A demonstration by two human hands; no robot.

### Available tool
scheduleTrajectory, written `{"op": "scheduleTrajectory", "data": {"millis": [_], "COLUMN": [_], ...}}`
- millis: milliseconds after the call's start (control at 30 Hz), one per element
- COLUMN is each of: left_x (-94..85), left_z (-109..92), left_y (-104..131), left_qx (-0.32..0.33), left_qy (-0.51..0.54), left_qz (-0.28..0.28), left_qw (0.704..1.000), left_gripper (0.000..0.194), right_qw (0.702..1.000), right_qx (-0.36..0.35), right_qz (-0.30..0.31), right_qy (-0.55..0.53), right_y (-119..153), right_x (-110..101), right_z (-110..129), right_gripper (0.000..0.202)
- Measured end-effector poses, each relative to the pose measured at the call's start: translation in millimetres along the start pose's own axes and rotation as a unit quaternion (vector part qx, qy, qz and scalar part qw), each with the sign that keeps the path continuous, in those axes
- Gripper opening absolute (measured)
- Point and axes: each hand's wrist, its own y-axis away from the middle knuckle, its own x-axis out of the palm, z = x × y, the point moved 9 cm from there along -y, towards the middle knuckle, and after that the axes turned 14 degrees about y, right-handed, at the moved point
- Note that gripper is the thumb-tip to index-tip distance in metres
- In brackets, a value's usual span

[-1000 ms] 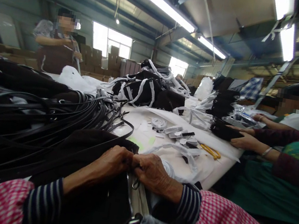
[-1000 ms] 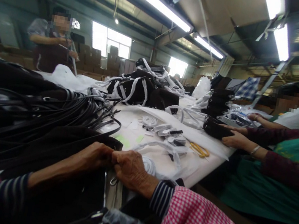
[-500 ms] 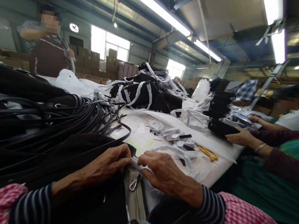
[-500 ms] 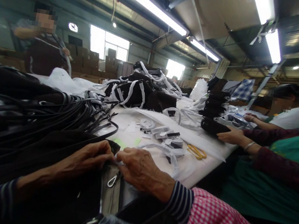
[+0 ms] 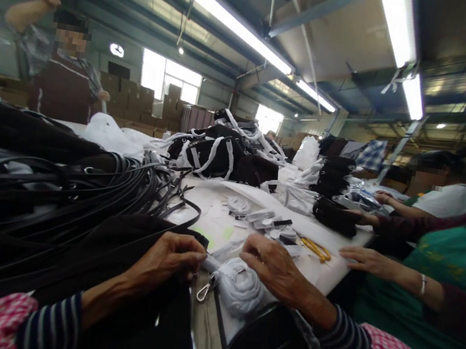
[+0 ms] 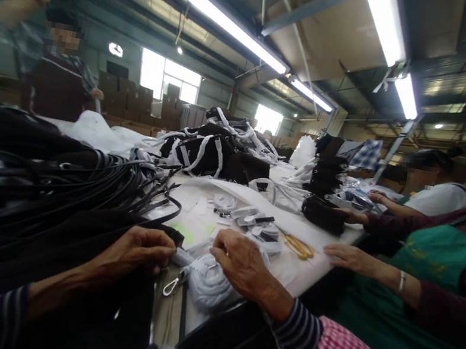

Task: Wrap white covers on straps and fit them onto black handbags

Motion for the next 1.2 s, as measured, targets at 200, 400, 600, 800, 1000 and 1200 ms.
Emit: {"op": "scheduleTrajectory", "data": {"millis": [200, 400, 600, 800, 1000, 1200], "left_x": [-0.8, -9.6, -1.5, -3.2, -1.9, -0.6], "left_z": [10, 14, 6, 2, -3, -2], "left_y": [1, -6, -3, -2, -3, -4], "left_qx": [-0.04, -0.001, -0.012, -0.004, 0.025, 0.048], "left_qy": [0.073, 0.08, 0.061, 0.087, 0.114, 0.139], "left_qz": [0.016, 0.001, 0.007, -0.01, -0.001, 0.001], "left_qw": [0.996, 0.997, 0.998, 0.996, 0.993, 0.989], "left_gripper": [0.052, 0.049, 0.039, 0.037, 0.038, 0.038], "right_qw": [0.903, 0.798, 0.794, 0.783, 0.77, 0.795], "right_qx": [0.1, 0.134, 0.147, 0.14, 0.148, 0.149], "right_qz": [-0.014, -0.017, -0.029, -0.023, -0.02, -0.017], "right_qy": [-0.418, -0.588, -0.589, -0.605, -0.62, -0.588], "right_y": [-24, -26, -22, -21, -22, -25], "right_x": [49, 77, 75, 81, 88, 84], "right_z": [0, 8, 12, 13, 10, 17], "right_gripper": [0.028, 0.038, 0.035, 0.029, 0.034, 0.034]}}
